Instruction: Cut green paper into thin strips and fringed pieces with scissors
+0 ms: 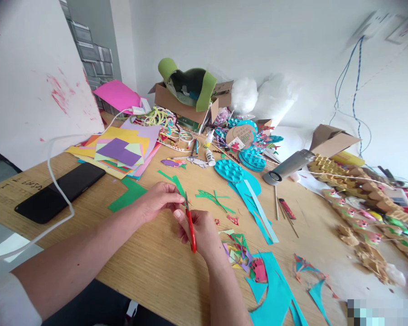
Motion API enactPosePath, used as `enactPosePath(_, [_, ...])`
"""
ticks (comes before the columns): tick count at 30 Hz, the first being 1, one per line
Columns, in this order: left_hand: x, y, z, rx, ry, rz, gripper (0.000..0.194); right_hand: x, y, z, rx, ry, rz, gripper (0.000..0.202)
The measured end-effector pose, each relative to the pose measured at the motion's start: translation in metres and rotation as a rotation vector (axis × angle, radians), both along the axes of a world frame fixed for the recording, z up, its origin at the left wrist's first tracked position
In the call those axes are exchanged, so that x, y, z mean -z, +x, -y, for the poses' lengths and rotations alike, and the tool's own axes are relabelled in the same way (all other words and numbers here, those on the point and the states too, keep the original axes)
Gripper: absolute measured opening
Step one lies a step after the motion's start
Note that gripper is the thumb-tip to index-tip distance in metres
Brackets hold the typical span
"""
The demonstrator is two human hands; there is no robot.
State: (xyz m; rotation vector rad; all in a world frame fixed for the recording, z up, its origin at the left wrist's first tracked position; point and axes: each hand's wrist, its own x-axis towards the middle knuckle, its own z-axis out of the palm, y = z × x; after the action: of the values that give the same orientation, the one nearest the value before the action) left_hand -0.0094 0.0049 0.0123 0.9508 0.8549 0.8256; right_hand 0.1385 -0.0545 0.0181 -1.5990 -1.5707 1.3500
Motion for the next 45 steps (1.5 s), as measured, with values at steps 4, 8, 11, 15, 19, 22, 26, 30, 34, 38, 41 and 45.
enactPosePath(4, [0.0017,0.0000,-0.0007,0.009,0.027,-0.021,0.013,0.0027,0.0019,-0.0007,-0.024,0.028,0.020,0.054])
enactPosePath(8, [0.0035,-0.0008,-0.0013,0.023,0.043,-0.026,0.013,0.0026,0.0031,-0.0005,-0.029,0.013,0.018,0.053])
enactPosePath(11, [0.0034,-0.0014,-0.0012,0.029,0.048,-0.032,0.014,0.0013,0.0031,0.0001,-0.023,-0.002,0.011,0.052])
enactPosePath(15, [0.0026,-0.0014,-0.0009,0.038,0.039,-0.036,0.014,-0.0006,0.0024,0.0007,-0.013,-0.020,0.013,0.053])
enactPosePath(19, [0.0013,-0.0014,-0.0003,0.072,0.025,-0.048,0.016,-0.0021,0.0016,0.0007,-0.016,-0.012,0.008,0.054])
enactPosePath(22, [0.0004,-0.0018,0.0000,0.066,0.045,-0.039,0.015,-0.0025,0.0013,0.0005,-0.010,-0.011,0.020,0.054])
enactPosePath(26, [0.0007,-0.0024,-0.0004,0.067,0.065,-0.035,0.015,-0.0006,0.0019,0.0000,-0.005,-0.017,0.032,0.055])
enactPosePath(30, [0.0012,-0.0026,-0.0006,0.084,0.079,-0.042,0.015,0.0027,0.0035,-0.0005,-0.029,0.011,0.033,0.055])
enactPosePath(34, [-0.0003,-0.0027,-0.0001,0.087,0.075,-0.049,0.015,0.0030,0.0043,-0.0005,-0.037,0.017,0.020,0.054])
enactPosePath(38, [-0.0020,-0.0027,0.0005,0.082,0.059,-0.046,0.015,0.0001,0.0033,0.0001,-0.025,-0.004,0.034,0.054])
enactPosePath(41, [-0.0023,-0.0025,0.0004,0.068,0.048,-0.041,0.013,-0.0017,0.0024,0.0005,-0.021,-0.009,0.036,0.053])
enactPosePath(45, [-0.0020,-0.0022,0.0000,0.050,0.041,-0.039,0.013,-0.0011,0.0028,0.0004,-0.023,-0.014,0.028,0.052])
